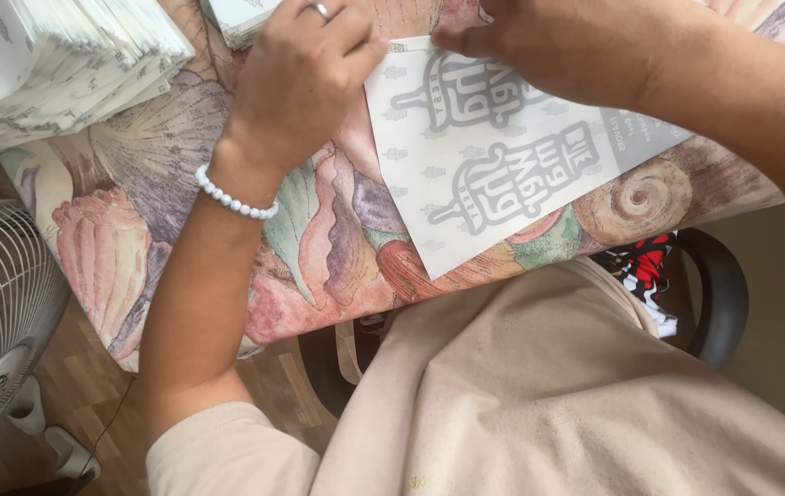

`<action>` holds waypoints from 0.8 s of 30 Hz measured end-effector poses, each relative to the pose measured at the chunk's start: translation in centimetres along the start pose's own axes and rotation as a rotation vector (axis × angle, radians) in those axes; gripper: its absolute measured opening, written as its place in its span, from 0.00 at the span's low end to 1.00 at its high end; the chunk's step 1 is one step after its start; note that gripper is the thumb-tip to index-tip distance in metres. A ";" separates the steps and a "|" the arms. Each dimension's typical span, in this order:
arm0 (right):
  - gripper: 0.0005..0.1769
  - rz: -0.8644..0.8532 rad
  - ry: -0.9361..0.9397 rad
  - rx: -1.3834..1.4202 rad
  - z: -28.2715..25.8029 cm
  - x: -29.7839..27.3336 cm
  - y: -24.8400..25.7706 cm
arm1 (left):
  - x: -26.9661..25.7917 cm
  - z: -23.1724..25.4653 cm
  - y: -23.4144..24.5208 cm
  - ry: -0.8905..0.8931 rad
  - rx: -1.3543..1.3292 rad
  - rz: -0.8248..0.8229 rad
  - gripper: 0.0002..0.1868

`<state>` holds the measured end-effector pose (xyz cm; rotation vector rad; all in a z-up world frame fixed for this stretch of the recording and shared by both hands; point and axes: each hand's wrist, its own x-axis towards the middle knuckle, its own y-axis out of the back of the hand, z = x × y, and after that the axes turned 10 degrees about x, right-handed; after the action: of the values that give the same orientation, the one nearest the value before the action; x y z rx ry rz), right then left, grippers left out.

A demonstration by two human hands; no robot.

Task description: The person is manually folding paper food wraps and applying printed labels/stickers to secure them.

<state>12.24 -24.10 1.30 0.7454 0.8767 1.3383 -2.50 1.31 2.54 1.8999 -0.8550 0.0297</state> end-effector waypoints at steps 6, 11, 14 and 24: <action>0.33 0.002 -0.014 -0.022 0.2 0.1 1.6 | -0.8 0.2 0.5 0.218 -0.005 0.088 0.12; 0.38 -0.025 0.043 -0.061 0.5 0.3 2.2 | 1.7 5.7 0.7 0.316 -0.336 -0.057 0.12; 0.23 0.006 0.033 0.035 0.7 -0.2 1.0 | 1.3 7.6 0.1 0.328 -0.216 -0.152 0.17; 0.27 0.000 -0.168 0.460 3.3 -8.6 -6.0 | 1.2 8.1 0.4 0.327 -0.188 -0.203 0.23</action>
<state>17.87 -33.13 -1.39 1.1945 1.0607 1.0628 -4.57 -5.91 -0.73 1.7342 -0.4271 0.1281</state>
